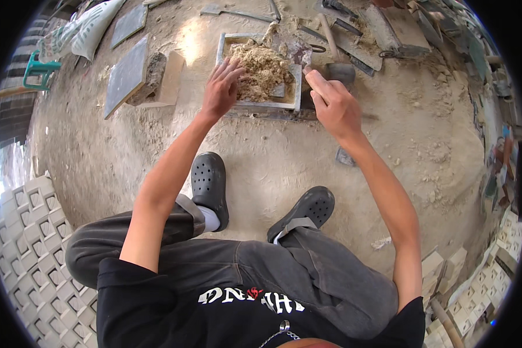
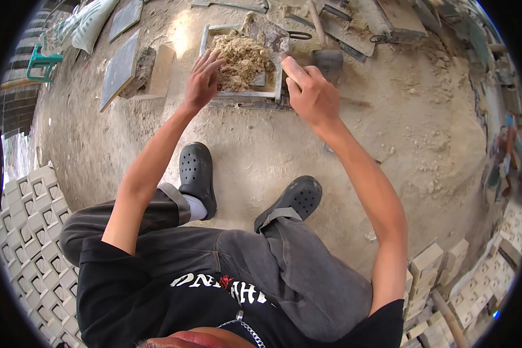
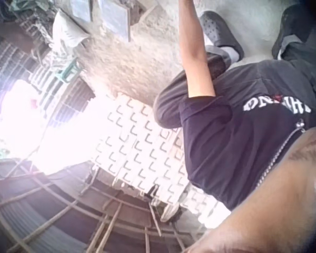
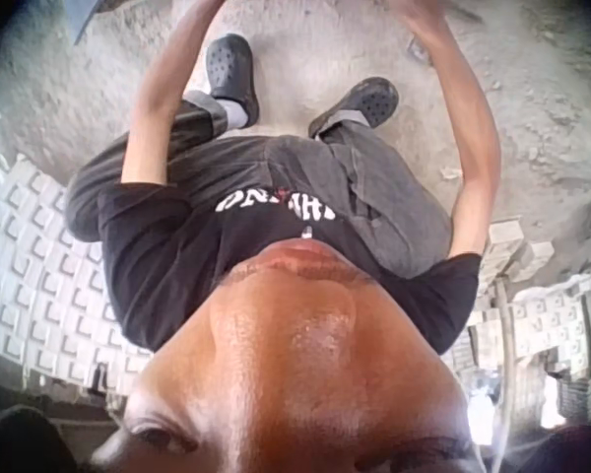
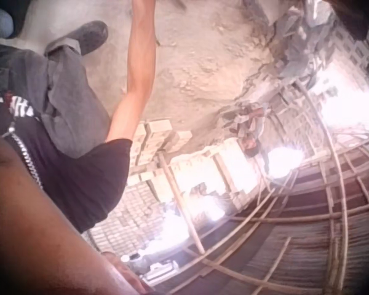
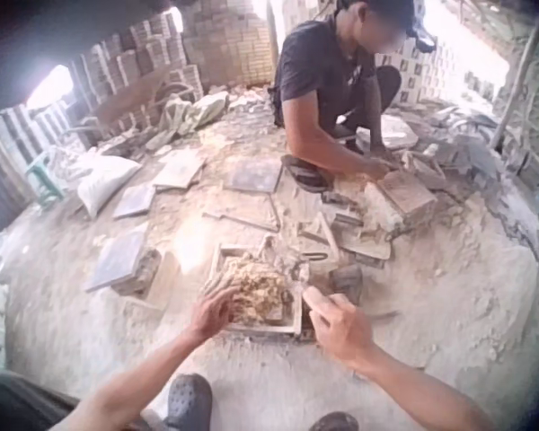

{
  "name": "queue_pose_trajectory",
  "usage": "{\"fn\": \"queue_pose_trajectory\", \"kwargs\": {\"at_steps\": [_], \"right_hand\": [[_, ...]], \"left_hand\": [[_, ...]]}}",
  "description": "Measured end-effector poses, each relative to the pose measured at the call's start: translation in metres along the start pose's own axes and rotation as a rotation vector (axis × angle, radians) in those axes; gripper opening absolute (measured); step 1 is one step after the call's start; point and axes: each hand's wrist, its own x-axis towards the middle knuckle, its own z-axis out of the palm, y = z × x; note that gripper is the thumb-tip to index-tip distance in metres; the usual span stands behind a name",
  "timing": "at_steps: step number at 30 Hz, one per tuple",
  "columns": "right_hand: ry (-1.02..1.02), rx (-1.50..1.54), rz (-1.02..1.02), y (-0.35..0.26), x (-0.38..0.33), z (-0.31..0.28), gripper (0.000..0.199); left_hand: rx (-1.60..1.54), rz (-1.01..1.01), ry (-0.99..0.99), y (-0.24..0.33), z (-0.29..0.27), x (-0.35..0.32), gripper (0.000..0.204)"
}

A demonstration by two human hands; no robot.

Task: The person uses a trowel and a mallet to shape a stone block inside a metal frame, clearing debris with their hands and the tool before striking the stone to flatten it.

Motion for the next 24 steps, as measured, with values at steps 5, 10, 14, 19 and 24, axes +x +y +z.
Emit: {"fn": "queue_pose_trajectory", "kwargs": {"at_steps": [5, 10, 14, 19, 24], "right_hand": [[-0.123, -0.051, -0.09, -0.015, -0.023, -0.009, 0.041], [-0.242, -0.202, -0.199, -0.01, 0.017, 0.021, 0.036], [-0.239, -0.232, -0.183, -0.017, 0.04, 0.028, 0.04], [-0.208, -0.149, -0.046, -0.013, 0.042, 0.0, 0.041], [-0.055, -0.076, -0.004, 0.011, 0.046, 0.004, 0.039]], "left_hand": [[0.028, -0.107, -0.033, -0.007, -0.003, -0.006, 0.044], [-0.017, -0.231, 0.105, -0.008, 0.009, 0.012, 0.051], [0.046, 0.016, 0.183, 0.004, 0.014, 0.017, 0.058], [0.044, 0.281, -0.297, 0.054, 0.005, 0.014, 0.063], [0.208, 0.23, -0.32, 0.038, 0.001, 0.005, 0.066]]}}
